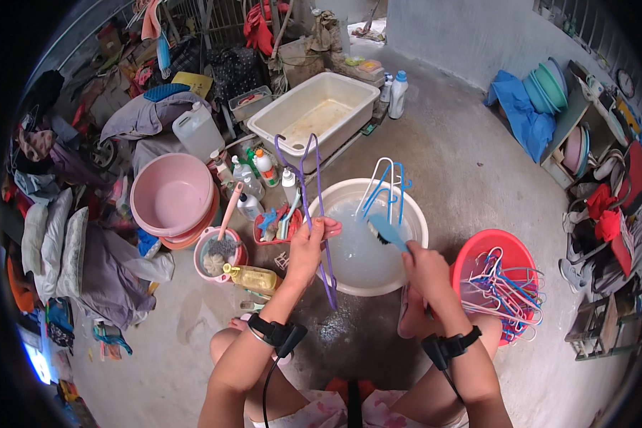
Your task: The recorder is washing plastic clothes hangers in a bucket of soapy water using a blue brush.
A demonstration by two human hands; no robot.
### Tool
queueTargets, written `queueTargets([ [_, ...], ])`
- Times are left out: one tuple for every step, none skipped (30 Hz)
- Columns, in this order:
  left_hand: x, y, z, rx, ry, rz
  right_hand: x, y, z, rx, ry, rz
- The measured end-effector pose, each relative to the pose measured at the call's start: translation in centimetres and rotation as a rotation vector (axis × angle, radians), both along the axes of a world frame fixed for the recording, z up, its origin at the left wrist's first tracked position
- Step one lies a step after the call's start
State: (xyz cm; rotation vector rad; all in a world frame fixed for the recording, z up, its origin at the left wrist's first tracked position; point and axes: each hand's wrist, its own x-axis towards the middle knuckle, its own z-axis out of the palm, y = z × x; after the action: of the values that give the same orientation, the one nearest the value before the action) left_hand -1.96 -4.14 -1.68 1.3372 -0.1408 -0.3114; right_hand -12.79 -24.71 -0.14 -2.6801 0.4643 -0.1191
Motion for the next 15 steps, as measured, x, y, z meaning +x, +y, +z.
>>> queueTargets([
  [0.0, 0.1, 0.3, 0.054, -0.010, -0.021, 0.6, 0.2, -1.6, -0.039, 0.039, 0.052],
  [0.0, 0.0, 0.4, 0.050, -0.014, -0.030, 1.1, -0.1, -3.8, -0.043, 0.036, 0.042],
  [0.0, -0.2, 0.6, 0.045, -0.033, -0.084, 1.7, -0.4, -6.2, -0.094, 0.144, 0.105],
  [0.0, 0.0, 0.6, 0.045, -0.049, -0.129, 1.9, -0.3, -8.0, -0.139, 0.256, 0.176],
  [0.2, -0.1, 0.5, 0.043, -0.057, -0.126, 2.1, -0.4, -8.9, -0.142, 0.247, 0.177],
  [0.1, -0.2, 0.2, -0.001, -0.098, -0.138, 1.8, -0.1, -9.2, -0.128, 0.317, 0.222],
  [0.0, -0.1, 0.1, -0.047, -0.139, -0.152, 1.7, 0.0, -9.4, -0.115, 0.387, 0.265],
  [0.1, 0.0, 0.0, -0.049, -0.139, -0.152, 1.6, -0.2, -9.4, -0.117, 0.388, 0.264],
  [0.1, 0.5, 0.4, 0.018, -0.204, -0.189, 1.4, 0.3, -7.8, -0.085, 0.345, 0.205],
  [0.1, 0.7, 0.5, 0.076, -0.269, -0.231, 0.9, 0.5, -6.1, -0.060, 0.303, 0.139],
  [0.2, 1.1, 0.1, 0.077, -0.266, -0.221, 0.3, 1.0, -4.3, -0.062, 0.305, 0.149],
  [0.3, 1.3, -0.3, 0.113, -0.227, -0.216, -0.4, 1.4, -2.0, 0.003, 0.226, 0.110],
  [0.4, 1.2, -0.5, 0.149, -0.188, -0.218, -0.9, 1.5, -0.7, 0.070, 0.146, 0.065],
  [0.3, 1.1, -0.6, 0.146, -0.190, -0.218, -1.1, 1.2, -0.4, 0.067, 0.145, 0.065],
  [0.2, 0.6, -0.6, 0.139, -0.195, -0.203, -1.6, 0.4, -0.2, 0.215, 0.040, 0.023],
])
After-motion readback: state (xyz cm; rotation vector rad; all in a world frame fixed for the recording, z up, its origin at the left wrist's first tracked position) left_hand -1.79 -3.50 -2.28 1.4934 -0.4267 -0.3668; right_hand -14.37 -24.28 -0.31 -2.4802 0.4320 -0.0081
